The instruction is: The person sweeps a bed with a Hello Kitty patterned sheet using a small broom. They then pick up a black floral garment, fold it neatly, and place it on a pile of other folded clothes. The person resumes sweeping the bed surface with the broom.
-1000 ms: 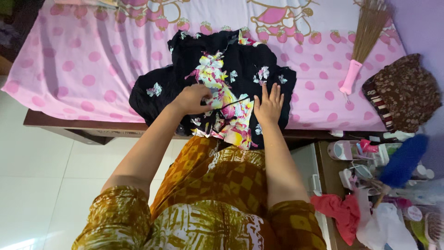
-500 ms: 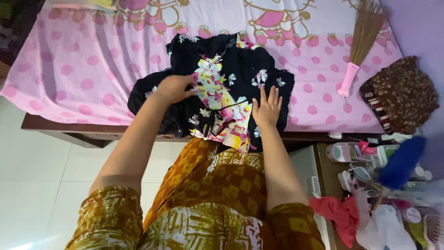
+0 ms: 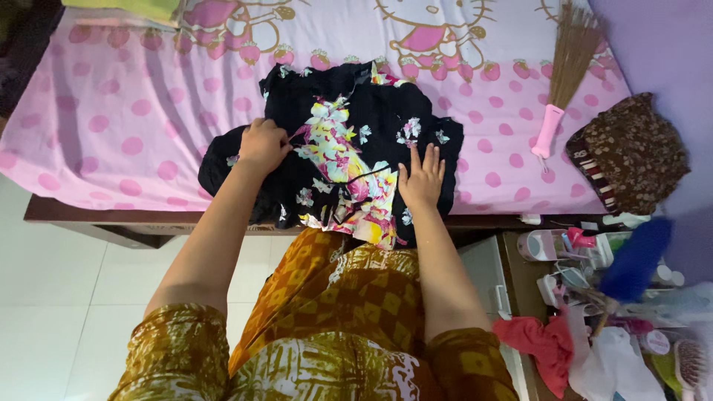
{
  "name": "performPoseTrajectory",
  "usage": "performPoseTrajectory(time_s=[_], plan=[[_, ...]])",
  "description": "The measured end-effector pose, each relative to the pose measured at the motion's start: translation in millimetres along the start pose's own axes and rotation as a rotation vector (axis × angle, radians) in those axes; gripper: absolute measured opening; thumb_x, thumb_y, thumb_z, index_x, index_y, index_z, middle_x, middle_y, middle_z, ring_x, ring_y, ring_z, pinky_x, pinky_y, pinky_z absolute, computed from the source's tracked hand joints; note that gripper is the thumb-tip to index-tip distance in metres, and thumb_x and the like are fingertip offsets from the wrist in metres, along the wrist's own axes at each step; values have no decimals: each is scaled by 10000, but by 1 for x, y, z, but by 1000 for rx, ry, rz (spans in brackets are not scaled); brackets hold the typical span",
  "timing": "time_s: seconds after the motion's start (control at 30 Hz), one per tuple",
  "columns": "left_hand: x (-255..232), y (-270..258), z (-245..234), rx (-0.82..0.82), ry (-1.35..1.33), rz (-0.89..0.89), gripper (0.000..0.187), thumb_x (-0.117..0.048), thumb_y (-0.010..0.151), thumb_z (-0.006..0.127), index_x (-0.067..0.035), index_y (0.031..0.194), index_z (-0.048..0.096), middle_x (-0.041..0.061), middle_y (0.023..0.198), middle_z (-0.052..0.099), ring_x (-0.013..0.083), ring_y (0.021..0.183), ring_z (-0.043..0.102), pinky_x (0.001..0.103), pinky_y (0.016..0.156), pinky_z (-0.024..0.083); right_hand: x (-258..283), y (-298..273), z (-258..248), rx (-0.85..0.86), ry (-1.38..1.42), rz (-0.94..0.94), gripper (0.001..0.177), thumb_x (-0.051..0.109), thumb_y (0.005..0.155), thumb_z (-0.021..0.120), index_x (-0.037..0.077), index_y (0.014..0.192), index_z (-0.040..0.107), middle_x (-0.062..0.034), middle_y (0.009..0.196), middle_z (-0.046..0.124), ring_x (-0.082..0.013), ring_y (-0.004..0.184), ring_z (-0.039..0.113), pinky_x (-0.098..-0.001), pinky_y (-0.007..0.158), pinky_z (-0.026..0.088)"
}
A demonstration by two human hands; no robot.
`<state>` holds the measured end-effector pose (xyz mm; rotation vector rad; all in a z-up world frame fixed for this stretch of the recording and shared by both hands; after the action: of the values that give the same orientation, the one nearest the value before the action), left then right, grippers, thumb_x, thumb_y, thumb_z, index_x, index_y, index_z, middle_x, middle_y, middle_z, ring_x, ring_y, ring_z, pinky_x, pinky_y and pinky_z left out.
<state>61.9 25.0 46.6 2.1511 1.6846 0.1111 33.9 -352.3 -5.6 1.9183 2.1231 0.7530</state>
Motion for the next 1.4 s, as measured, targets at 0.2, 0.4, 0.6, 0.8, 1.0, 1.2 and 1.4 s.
performPoseTrajectory(time_s=[0.2, 0.4, 0.6, 0.8, 1.0, 1.2, 1.4], plan=[[27, -6, 9, -268, -291, -256, 342, -402, 1024, 707, -62, 1063, 708, 179, 1138, 637, 404, 1069, 609, 511, 906, 512, -1, -1, 1, -37, 11, -10, 594, 380, 994, 604, 127, 1524, 513, -290, 1593, 381, -424, 1518, 299, -571, 1231, 212], [39, -4, 16, -239, -141, -331, 465, -434, 875, 770, -32, 1097, 697, 216, 1092, 636, 428, 983, 632, 508, 836, 524, -3, 2, 6, -10, -33, -2, 580, 396, 983, 598, 128, 1494, 544, -271, 1546, 452, -414, 1483, 353, -580, 1214, 241], [32, -21, 10, -447, -238, -185, 317, -271, 894, 775, -61, 1121, 709, 140, 1063, 669, 375, 981, 651, 467, 825, 540, -14, 31, 6, 213, 26, 236, 480, 534, 998, 569, 181, 1296, 698, -207, 1442, 553, -381, 1373, 486, -549, 1120, 404], [31, -27, 1, -526, -374, -177, 219, -166, 924, 764, -43, 1090, 690, 142, 991, 672, 372, 909, 657, 439, 790, 536, -26, 87, 18, -119, 68, -135, 359, 473, 911, 659, 152, 998, 794, -333, 1462, 476, -466, 1286, 504, -535, 943, 478], [35, -26, 0, -515, -442, -193, 194, -168, 939, 741, -28, 1062, 683, 147, 952, 686, 363, 889, 667, 437, 781, 542, -80, 166, 51, 419, 511, 293, 370, 437, 995, 696, 76, 1065, 740, -237, 1227, 732, -395, 1121, 701, -484, 1023, 540], [34, -24, 2, -498, -410, -220, 187, -187, 941, 741, -22, 1013, 688, 156, 937, 701, 366, 868, 673, 444, 761, 540, -118, 180, 24, 177, 857, 444, 755, 281, 923, 751, 181, 1560, 358, -65, 1558, 408, -258, 1349, 428, -392, 1008, 400], [32, -23, 2, -500, -359, -215, 197, -188, 955, 728, -23, 1060, 703, 163, 956, 701, 377, 895, 672, 454, 778, 541, -141, 107, 40, 422, 230, 339, 413, 407, 964, 701, 128, 1268, 724, -160, 1200, 747, -311, 1101, 686, -416, 939, 527]])
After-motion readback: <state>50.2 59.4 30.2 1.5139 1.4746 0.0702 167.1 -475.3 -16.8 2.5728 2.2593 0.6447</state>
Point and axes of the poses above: each hand's wrist, its own y-axis towards the middle knuckle, its own z-axis out of the palm, x = y × z, the point moved 6 cm from there along y, towards the middle knuckle
